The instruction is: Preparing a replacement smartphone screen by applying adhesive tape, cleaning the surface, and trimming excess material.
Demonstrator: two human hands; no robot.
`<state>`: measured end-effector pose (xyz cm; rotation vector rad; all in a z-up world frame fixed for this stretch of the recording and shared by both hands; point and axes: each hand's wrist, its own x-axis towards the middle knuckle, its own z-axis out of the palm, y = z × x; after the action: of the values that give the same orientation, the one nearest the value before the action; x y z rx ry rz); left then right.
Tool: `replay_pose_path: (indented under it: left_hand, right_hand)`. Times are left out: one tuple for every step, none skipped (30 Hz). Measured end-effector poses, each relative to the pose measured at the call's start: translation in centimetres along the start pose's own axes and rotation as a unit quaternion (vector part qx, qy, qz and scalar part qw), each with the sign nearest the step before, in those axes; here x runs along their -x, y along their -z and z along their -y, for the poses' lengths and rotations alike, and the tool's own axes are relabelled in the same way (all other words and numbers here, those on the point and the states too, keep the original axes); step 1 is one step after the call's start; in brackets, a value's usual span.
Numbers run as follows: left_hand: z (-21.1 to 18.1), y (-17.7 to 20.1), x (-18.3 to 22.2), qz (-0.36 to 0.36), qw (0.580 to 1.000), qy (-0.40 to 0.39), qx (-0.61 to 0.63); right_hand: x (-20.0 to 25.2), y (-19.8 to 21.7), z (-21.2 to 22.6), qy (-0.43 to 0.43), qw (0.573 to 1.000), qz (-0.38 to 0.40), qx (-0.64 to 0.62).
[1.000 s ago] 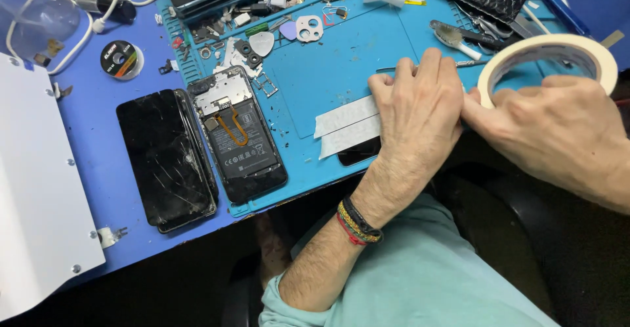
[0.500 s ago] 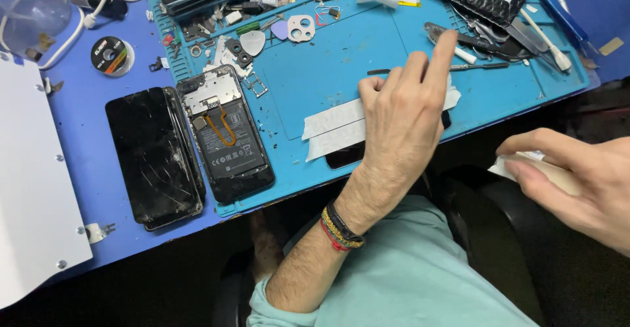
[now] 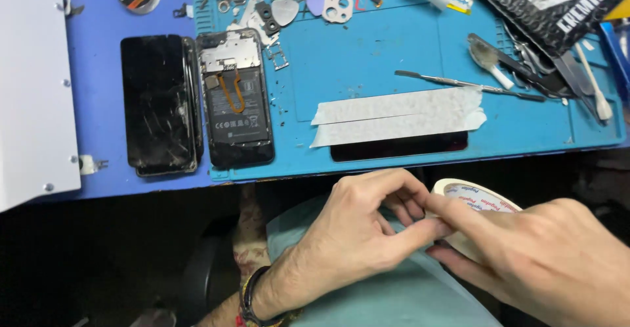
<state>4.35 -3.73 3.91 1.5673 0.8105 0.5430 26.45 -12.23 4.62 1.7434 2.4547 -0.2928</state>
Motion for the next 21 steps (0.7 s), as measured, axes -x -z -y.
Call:
replay_pose_path:
  left_hand:
    - [0.2, 0.0, 0.2, -0.01, 1.0, 0.008, 0.025]
    - [0.5, -0.1, 0.3, -0.02, 0.998, 0.015, 0.05]
    - [0.8, -0.2, 0.4, -0.028, 0.998, 0.018, 0.051]
    - [1.1, -0.4, 0.5, -0.047, 0.998, 0.007, 0.049]
    - [1.4, -0.6, 0.5, -0.065, 0.997, -0.006, 0.046]
    - [1.5, -0.6, 0.5, -0.071, 0.996, -0.004, 0.046]
    - [1.6, -0.6, 0.5, -0.073, 0.997, 0.013, 0.037]
    - [1.7, -0.5, 0.5, -0.075, 0.996, 0.031, 0.028]
    - [1.6, -0.4, 0.6, -0.076, 0.996, 0.031, 0.028]
    - [1.4, -0.2, 0.7, -0.083, 0.997, 0.001, 0.008]
    - [1.3, 0.0, 0.8, -0.088, 0.996, -0.03, -0.012]
    - [0.7, 0.4, 0.9, -0.087, 0.996, -0.029, -0.012]
    - [0.2, 0.8, 1.1, -0.091, 0.995, -0.034, -0.028]
    - [-0.2, 1.1, 1.3, -0.095, 0.994, -0.039, -0.045]
    - [-0.3, 1.3, 1.5, -0.094, 0.994, -0.037, -0.042]
    - [-0.4, 1.6, 1.6, -0.104, 0.992, -0.056, -0.044]
    - [-0.4, 1.8, 1.8, -0.115, 0.989, -0.075, -0.048]
    - [-0.4, 2.1, 1.8, -0.116, 0.99, -0.072, -0.045]
    - [-0.4, 2.5, 1.9, -0.125, 0.987, -0.079, -0.059]
    - [-0.4, 2.8, 1.9, -0.134, 0.985, -0.085, -0.072]
    - [-0.3, 3.3, 1.9, -0.135, 0.985, -0.083, -0.07]
  right_hand:
    - [-0.4, -0.1, 0.2, 0.044, 0.997, -0.002, 0.066]
    - [-0.7, -0.3, 0.4, 0.087, 0.988, -0.006, 0.131]
    - [-1.0, -0.2, 0.5, 0.096, 0.987, -0.006, 0.131]
    - [-1.2, 0.0, 0.5, 0.11, 0.98, -0.03, 0.161]
    - [-1.4, 0.1, 0.6, 0.122, 0.972, -0.055, 0.191]
    - [-1.5, 0.0, 0.6, 0.129, 0.971, -0.056, 0.191]
    - [-1.5, 0.0, 0.7, 0.118, 0.97, -0.065, 0.2]
    - [-1.5, 0.0, 0.8, 0.107, 0.969, -0.074, 0.209]
    - [-1.7, 0.3, 1.0, 0.109, 0.969, -0.074, 0.208]
    - [-1.8, 0.7, 1.2, 0.101, 0.969, -0.081, 0.211]
    - [-1.8, 1.0, 1.4, 0.092, 0.969, -0.087, 0.213]
    - [-1.9, 1.7, 1.4, 0.092, 0.969, -0.086, 0.212]
    - [-2.0, 2.4, 1.3, 0.085, 0.973, -0.096, 0.193]
    - [-2.1, 3.1, 1.2, 0.077, 0.976, -0.107, 0.175]
    - [-2.1, 3.8, 0.9, 0.077, 0.976, -0.103, 0.175]
    - [-2.2, 4.4, 0.6, 0.112, 0.985, -0.103, 0.087]
    - [-2.3, 5.1, 0.2, 0.147, 0.984, -0.103, -0.003]
    - [-2.0, 4.8, -0.4, 0.148, 0.984, -0.1, -0.003]
    - [-1.8, 4.5, -1.1, 0.155, 0.985, -0.076, -0.006]
    - [-1.5, 4.2, -1.7, 0.162, 0.985, -0.051, -0.009]
    - [-0.9, 3.9, -2.1, 0.163, 0.985, -0.049, -0.009]
